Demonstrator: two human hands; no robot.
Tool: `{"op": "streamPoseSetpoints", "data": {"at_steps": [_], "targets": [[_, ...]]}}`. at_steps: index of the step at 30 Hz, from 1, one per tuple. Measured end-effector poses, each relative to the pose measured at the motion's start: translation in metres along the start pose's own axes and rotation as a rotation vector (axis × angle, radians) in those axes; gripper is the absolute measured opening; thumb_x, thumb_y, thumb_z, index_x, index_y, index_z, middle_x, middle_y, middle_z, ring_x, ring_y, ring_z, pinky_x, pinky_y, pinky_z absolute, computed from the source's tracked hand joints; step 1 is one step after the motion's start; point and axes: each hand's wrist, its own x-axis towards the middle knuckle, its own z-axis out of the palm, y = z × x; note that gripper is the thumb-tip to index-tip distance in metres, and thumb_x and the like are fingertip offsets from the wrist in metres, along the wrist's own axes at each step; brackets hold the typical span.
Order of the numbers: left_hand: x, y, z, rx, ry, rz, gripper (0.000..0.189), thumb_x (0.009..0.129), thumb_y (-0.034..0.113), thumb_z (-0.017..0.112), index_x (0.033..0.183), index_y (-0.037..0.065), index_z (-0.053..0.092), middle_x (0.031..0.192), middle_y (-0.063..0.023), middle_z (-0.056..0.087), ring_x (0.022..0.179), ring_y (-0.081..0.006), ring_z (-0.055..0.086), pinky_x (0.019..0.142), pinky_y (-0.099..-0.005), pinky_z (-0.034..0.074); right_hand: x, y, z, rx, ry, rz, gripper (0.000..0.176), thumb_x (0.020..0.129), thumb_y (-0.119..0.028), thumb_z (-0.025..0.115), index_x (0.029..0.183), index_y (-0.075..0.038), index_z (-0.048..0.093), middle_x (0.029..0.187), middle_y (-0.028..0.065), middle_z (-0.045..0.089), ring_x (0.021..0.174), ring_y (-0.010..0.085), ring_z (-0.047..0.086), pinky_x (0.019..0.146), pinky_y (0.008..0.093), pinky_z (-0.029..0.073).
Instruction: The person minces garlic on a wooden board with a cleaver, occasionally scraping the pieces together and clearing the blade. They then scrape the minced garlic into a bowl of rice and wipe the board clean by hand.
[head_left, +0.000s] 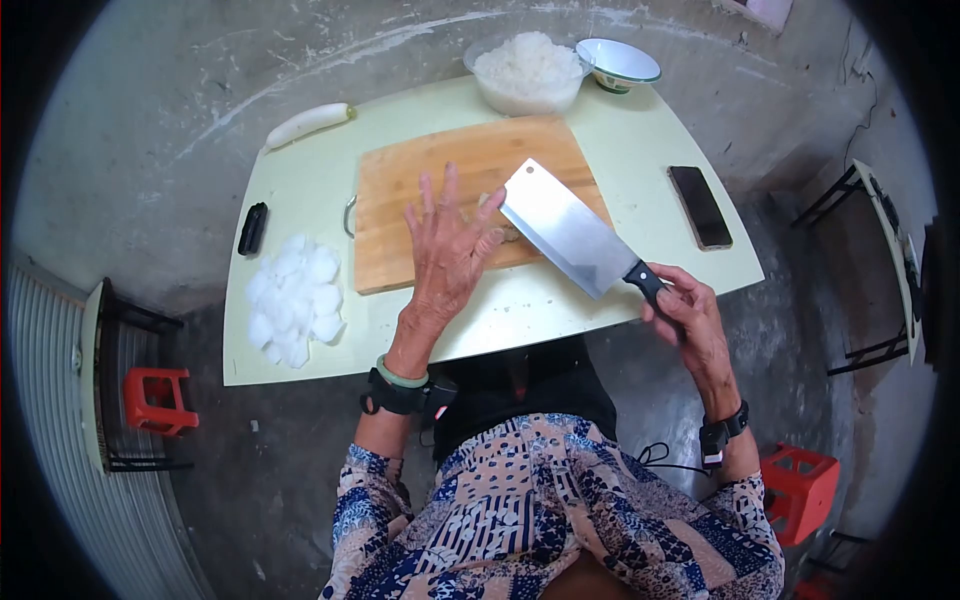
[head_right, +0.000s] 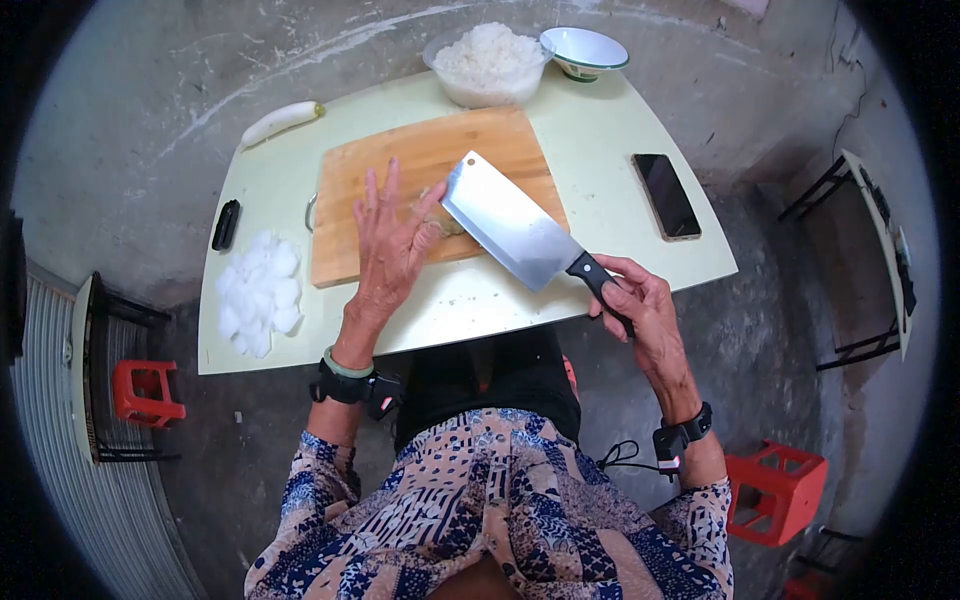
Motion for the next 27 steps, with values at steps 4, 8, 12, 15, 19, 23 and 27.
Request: {"op": "streamPoseSetpoints", "data": {"at_steps": [4,8,12,15,19,23,27], "targets": [[-0.002,-0.014,0.008,-0.024,-0.026,-0.086,0.052,0.103,0.048,0.052,0.147,0.020,0.057,0.168,-0.0199,0.018,0.152,-0.0515,0.012,0.114,-0.0751,0.016,0.003,0.004,0.000,0.000,0.047,0.009,0.047,0.095,-0.019,0.070,0.134,0.003,0.060,0.076,0.0077,0.067,0.048,0.0052,0.046,0.044,0.0194,0.032],[0.011,-0.002,-0.009,-0.545,0.074,-0.315,0.061,0.108,0.051,0.039,0.147,0.007,0.053,0.166,-0.0164,0.027,0.154,-0.0389,0.021,0.124,-0.0503,0.018,0.008,0.000,0.005,0.040,0.041,0.001,0.046,0.095,-0.018,0.070,0.134,0.003,0.060,0.076,0.0078,0.067,0.048,0.0054,0.046,0.044,0.0195,0.032],[0.028,0.009,-0.029,-1.614,0.119,-0.546,0.074,0.110,0.054,0.030,0.152,-0.006,0.038,0.164,-0.0187,0.029,0.152,-0.0331,0.026,0.125,-0.0460,0.020,0.015,-0.006,0.019,0.072,-0.017,-0.022,0.044,0.096,-0.016,0.070,0.134,0.002,0.060,0.076,0.0075,0.067,0.048,0.0050,0.046,0.045,0.0198,0.032],[0.037,0.017,-0.042,-2.097,0.019,-0.511,0.080,0.109,0.057,0.026,0.155,-0.008,0.027,0.161,-0.0210,0.031,0.151,-0.0334,0.027,0.126,-0.0469,0.020,0.022,-0.010,0.031,0.120,-0.060,-0.047,0.042,0.096,-0.014,0.069,0.134,0.002,0.060,0.076,0.0075,0.067,0.048,0.0045,0.045,0.045,0.0200,0.032],[0.042,0.023,-0.046,-2.232,0.039,-0.589,0.087,0.106,0.064,0.024,0.152,-0.010,0.031,0.155,-0.0242,0.036,0.148,-0.0342,0.031,0.125,-0.0474,0.023,0.040,-0.012,0.043,0.090,-0.069,-0.102,0.044,0.096,-0.017,0.068,0.135,0.002,0.059,0.077,0.0069,0.067,0.050,0.0043,0.045,0.046,0.0202,0.032],[0.044,0.022,-0.042,-2.229,0.015,-0.665,0.088,0.105,0.066,0.024,0.148,-0.011,0.036,0.149,-0.0238,0.041,0.144,-0.0341,0.035,0.125,-0.0475,0.024,0.061,-0.021,0.057,0.025,-0.077,-0.146,0.045,0.096,-0.018,0.068,0.136,0.002,0.058,0.077,0.0062,0.066,0.052,0.0044,0.046,0.047,0.0202,0.033],[0.045,0.017,-0.028,-2.138,-0.080,-0.635,0.082,0.107,0.061,0.024,0.147,-0.009,0.039,0.149,-0.0236,0.043,0.145,-0.0363,0.034,0.125,-0.0500,0.024,0.088,-0.028,0.074,0.021,-0.076,-0.203,0.047,0.096,-0.020,0.068,0.136,0.002,0.057,0.078,0.0055,0.067,0.052,0.0046,0.047,0.048,0.0201,0.034]]}}
